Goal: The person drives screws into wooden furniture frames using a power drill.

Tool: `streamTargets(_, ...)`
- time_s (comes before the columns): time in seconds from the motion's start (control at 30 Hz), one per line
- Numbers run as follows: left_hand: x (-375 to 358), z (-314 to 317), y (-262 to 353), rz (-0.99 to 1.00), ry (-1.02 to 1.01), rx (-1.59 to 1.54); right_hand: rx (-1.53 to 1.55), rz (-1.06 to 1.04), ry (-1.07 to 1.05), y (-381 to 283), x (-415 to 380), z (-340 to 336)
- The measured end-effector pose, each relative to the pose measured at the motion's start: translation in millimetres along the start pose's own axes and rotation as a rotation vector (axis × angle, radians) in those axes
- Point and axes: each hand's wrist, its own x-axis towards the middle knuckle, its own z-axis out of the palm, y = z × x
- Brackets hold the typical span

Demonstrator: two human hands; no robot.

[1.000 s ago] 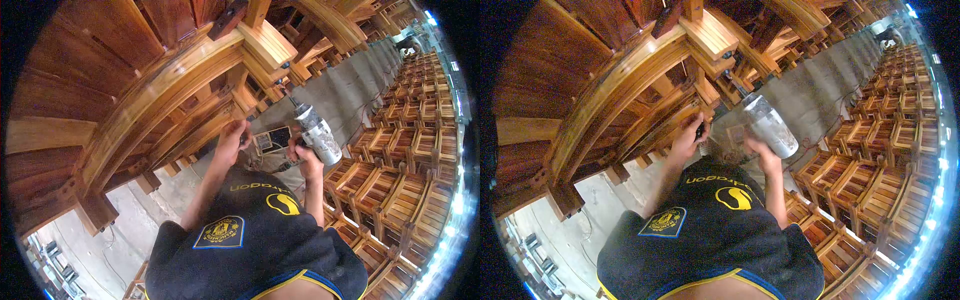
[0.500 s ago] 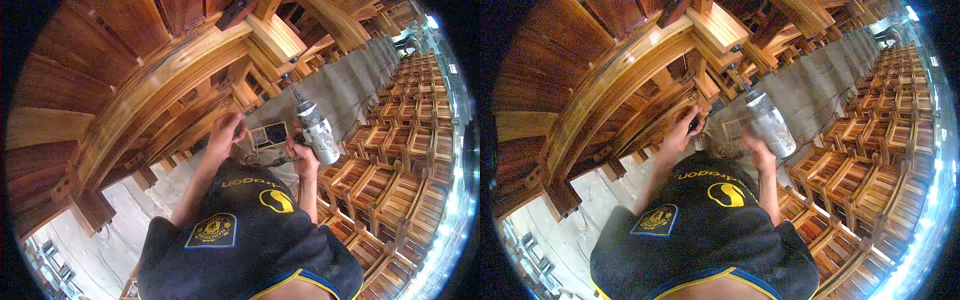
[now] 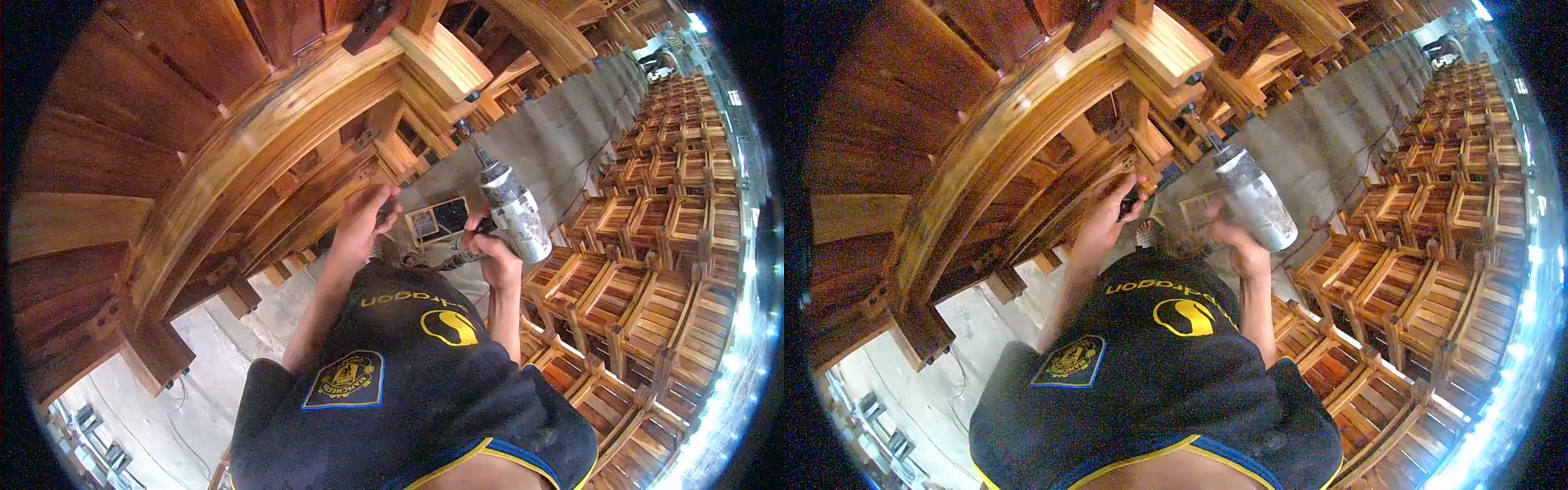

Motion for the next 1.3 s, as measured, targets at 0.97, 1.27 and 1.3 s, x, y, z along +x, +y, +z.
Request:
streamTargets(0.97,-37.8,115.9,-15.2,0.09,0.014,0.126,0.046,0.06,-0.103,72.6,-64.3,-72.0)
streamTargets(1.27,-61.1,130.4,-38.0,-0.011,-0.079,-0.132,0.237,0.12,-0.163,56.8,-75.4,-95.7)
streamTargets(1.3,-62.8,129.9,-40.5,-0.033,-0.061,-0.185,0.242,0.133,-0.15,51.0,-76.3,-97.1)
